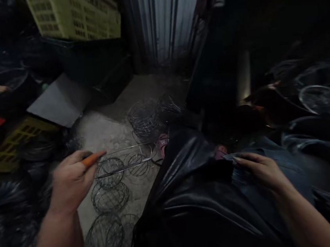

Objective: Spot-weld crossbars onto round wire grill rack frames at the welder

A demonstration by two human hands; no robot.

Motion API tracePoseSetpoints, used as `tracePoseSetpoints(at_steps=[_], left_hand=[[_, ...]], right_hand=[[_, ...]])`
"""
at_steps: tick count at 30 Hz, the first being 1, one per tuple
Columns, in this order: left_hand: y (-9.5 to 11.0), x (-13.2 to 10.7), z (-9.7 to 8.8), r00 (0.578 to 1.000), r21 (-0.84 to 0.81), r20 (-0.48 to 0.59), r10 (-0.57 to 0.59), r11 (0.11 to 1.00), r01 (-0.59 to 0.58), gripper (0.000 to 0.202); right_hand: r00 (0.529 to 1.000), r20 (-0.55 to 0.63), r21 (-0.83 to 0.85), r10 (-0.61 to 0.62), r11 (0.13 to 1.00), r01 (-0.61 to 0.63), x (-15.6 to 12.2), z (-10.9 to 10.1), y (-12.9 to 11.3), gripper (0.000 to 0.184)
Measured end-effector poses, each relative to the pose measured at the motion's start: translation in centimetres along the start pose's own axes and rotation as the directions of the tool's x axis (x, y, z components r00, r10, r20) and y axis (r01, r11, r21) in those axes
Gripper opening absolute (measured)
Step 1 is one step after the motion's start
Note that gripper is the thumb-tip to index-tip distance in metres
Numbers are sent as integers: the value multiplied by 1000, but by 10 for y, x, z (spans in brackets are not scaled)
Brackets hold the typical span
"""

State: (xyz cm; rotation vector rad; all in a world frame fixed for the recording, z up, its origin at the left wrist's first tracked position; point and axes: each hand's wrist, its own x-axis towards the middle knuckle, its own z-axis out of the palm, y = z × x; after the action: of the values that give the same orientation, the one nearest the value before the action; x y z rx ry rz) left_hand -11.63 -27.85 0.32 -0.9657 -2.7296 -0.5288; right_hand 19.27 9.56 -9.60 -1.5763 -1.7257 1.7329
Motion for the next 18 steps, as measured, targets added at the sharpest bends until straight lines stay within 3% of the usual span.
tracePoseSetpoints(at_steps=[2, 3, 4, 5, 8, 11, 14, 18], left_hand=[[-19, -7, 34, 986, 3, 164, -26, 1000, 26, 31], [-27, -8, 56, 958, 28, 280, -70, 998, 65, 34], [-36, -7, 79, 901, 68, 412, -136, 991, 119, 36], [-44, -7, 103, 861, 87, 480, -169, 986, 145, 36], [-66, -4, 174, 780, 136, 576, -246, 969, 205, 30], [-80, -9, 230, 697, 172, 647, -311, 949, 264, 26], [-92, -21, 261, 635, 202, 678, -371, 924, 325, 28], [-113, -33, 269, 604, 221, 666, -438, 889, 401, 30]], right_hand=[[993, -51, 89, 107, 991, -102, 3, 1, 9, 38], [988, -74, 133, 137, 983, -126, 5, 4, 11, 37], [984, -90, 166, 154, 977, -137, 7, 7, 13, 36], [982, -99, 183, 161, 973, -141, 10, 11, 14, 36], [977, -108, 163, 185, 972, -166, 18, 20, 18, 38], [965, -141, 123, 220, 971, -203, 24, 23, 22, 36], [957, -152, 65, 249, 968, -242, 25, 24, 23, 29], [951, -176, -59, 254, 962, -268, 25, 30, 13, 19]])
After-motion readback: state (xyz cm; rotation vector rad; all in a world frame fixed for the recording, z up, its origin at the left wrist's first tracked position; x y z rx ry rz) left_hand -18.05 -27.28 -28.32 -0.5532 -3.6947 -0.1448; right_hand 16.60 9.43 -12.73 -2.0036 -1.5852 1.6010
